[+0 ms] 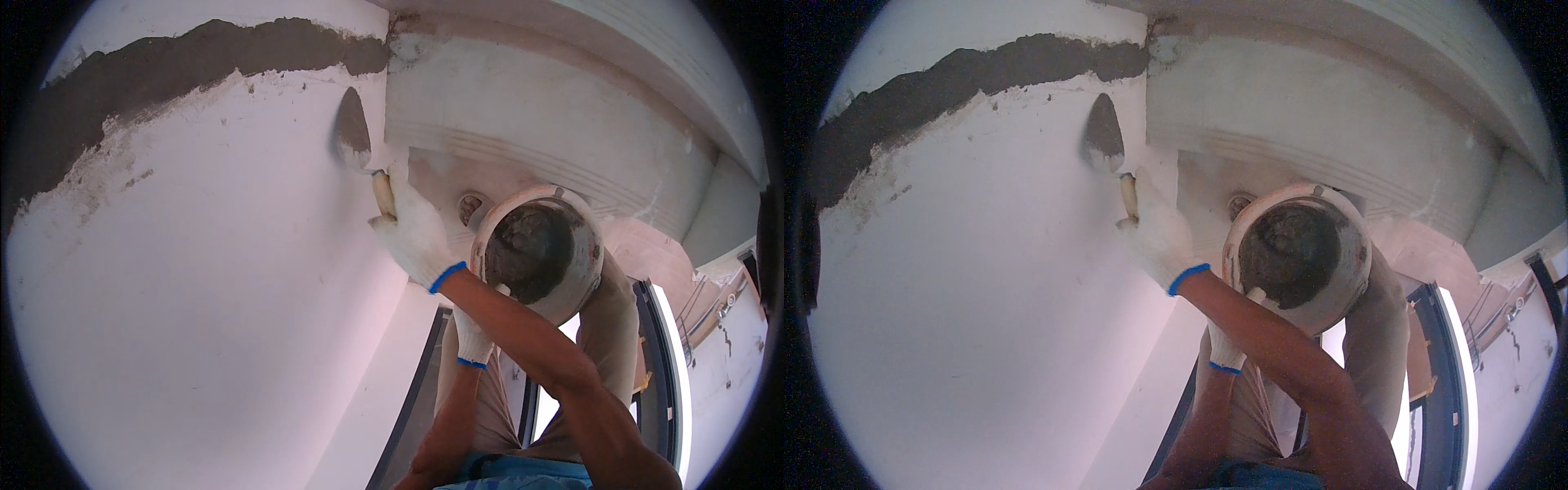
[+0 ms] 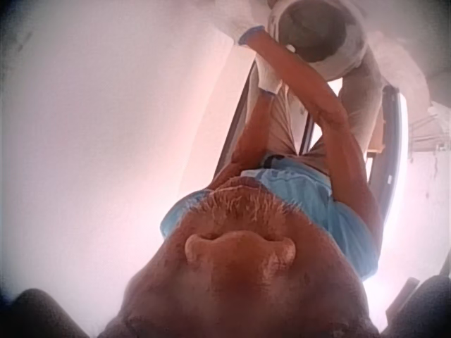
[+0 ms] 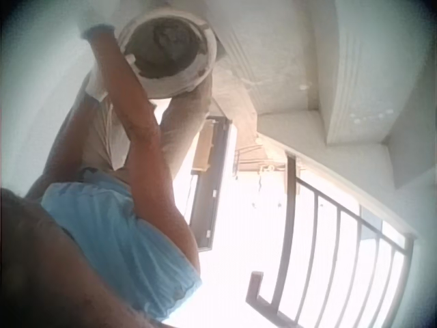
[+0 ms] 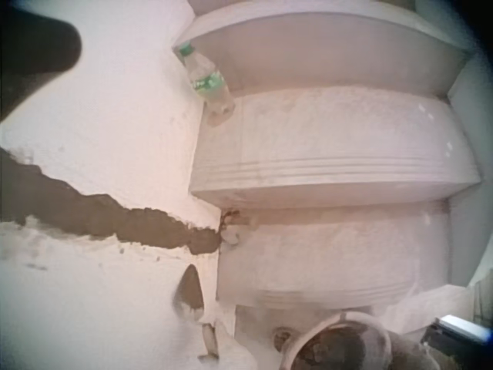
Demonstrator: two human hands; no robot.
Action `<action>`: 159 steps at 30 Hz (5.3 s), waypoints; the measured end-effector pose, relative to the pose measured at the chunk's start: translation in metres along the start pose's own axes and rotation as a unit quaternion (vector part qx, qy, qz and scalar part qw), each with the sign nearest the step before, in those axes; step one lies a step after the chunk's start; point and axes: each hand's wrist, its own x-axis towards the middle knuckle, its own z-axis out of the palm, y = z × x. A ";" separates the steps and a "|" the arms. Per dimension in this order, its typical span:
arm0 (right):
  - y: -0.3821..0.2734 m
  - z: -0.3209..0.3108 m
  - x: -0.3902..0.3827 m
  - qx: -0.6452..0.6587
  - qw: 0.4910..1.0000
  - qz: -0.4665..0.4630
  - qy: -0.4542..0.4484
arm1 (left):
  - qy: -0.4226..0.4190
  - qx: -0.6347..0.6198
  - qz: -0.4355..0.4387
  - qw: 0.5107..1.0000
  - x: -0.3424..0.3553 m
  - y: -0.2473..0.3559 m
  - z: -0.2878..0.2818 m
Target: The person applies plaster to a vertical crack in a wall using a trowel. They scoop plaster from a bucket held in the left hand and spread it along the crack with the trowel in the right hand, smoothing the surface as they work.
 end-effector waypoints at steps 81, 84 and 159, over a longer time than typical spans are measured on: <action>-0.002 0.023 0.066 0.041 0.997 -0.030 0.060 | -0.019 0.266 0.021 0.964 -0.003 0.078 0.023; -0.010 0.029 0.034 0.057 0.996 -0.055 0.051 | 0.002 0.074 -0.017 0.997 -0.005 0.021 0.000; 0.042 -0.066 0.144 0.173 0.976 0.115 -0.065 | 0.038 0.111 -0.093 0.989 -0.004 0.172 0.079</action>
